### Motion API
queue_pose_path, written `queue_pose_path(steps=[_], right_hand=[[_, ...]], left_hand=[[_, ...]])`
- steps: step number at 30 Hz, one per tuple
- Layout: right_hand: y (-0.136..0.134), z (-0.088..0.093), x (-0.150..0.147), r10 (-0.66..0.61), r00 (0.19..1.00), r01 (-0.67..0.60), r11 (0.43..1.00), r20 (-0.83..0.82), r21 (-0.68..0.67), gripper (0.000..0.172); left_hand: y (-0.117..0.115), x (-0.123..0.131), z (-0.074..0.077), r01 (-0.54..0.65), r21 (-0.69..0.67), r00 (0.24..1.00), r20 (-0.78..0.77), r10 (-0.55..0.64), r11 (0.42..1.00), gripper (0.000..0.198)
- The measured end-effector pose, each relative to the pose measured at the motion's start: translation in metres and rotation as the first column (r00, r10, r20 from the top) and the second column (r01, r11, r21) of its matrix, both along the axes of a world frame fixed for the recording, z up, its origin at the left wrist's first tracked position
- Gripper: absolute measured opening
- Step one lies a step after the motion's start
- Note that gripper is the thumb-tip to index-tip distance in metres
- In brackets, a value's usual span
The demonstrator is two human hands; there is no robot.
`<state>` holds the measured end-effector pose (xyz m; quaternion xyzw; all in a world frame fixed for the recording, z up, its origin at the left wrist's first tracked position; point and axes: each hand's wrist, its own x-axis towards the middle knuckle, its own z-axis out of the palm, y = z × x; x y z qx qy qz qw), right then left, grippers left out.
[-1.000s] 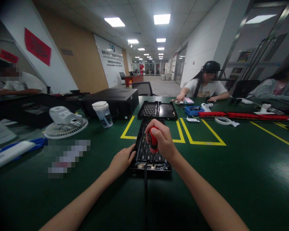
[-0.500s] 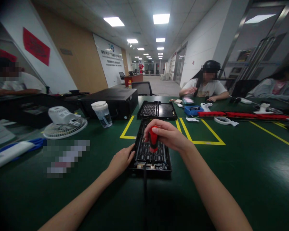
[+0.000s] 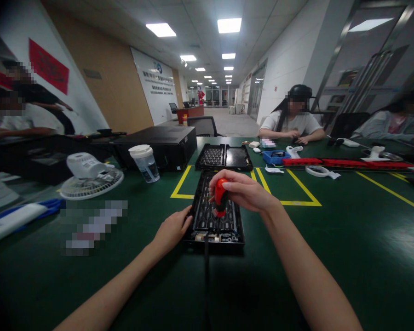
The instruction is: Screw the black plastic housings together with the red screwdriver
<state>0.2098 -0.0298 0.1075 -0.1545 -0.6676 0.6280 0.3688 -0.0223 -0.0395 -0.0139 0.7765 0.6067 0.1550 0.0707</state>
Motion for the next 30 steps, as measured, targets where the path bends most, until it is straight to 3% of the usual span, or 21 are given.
queue_pose_path(steps=[9, 30], right_hand=[[-0.007, 0.007, 0.002, -0.020, 0.994, 0.010, 0.995, 0.109, 0.100, 0.018], [-0.023, 0.021, -0.004, -0.259, 0.916, 0.152, 0.932, 0.308, 0.330, 0.020]], left_hand=[[0.002, 0.001, -0.002, -0.015, -0.017, 0.999, -0.032, 0.014, 1.000, 0.043], [0.002, 0.001, -0.003, -0.019, 0.005, 0.999, -0.047, 0.019, 1.000, 0.044]])
